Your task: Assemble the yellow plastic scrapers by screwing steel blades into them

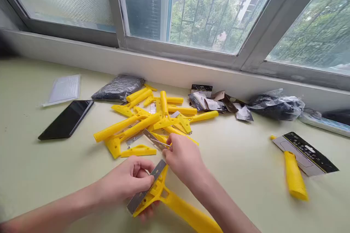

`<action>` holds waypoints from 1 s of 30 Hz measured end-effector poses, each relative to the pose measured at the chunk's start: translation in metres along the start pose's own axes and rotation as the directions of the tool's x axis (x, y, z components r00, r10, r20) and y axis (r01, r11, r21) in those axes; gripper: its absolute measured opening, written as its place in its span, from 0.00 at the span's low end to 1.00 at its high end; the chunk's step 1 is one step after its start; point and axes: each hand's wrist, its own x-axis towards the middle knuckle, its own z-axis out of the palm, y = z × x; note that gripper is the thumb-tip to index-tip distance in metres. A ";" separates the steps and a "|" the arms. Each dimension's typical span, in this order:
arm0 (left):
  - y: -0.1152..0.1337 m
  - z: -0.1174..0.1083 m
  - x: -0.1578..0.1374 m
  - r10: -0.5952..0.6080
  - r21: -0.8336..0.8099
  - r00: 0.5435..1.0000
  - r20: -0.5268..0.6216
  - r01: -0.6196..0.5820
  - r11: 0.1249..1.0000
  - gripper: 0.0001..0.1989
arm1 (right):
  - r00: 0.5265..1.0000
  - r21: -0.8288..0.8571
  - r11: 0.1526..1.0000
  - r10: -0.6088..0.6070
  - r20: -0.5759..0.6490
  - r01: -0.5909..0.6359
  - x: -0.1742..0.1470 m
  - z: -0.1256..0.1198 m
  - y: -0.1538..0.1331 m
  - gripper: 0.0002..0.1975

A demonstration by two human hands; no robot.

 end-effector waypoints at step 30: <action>0.014 -0.010 0.002 -0.038 0.104 0.973 0.228 0.014 0.994 0.06 | 0.759 0.586 0.518 -0.580 -0.295 0.624 -0.057 0.008 0.060 0.13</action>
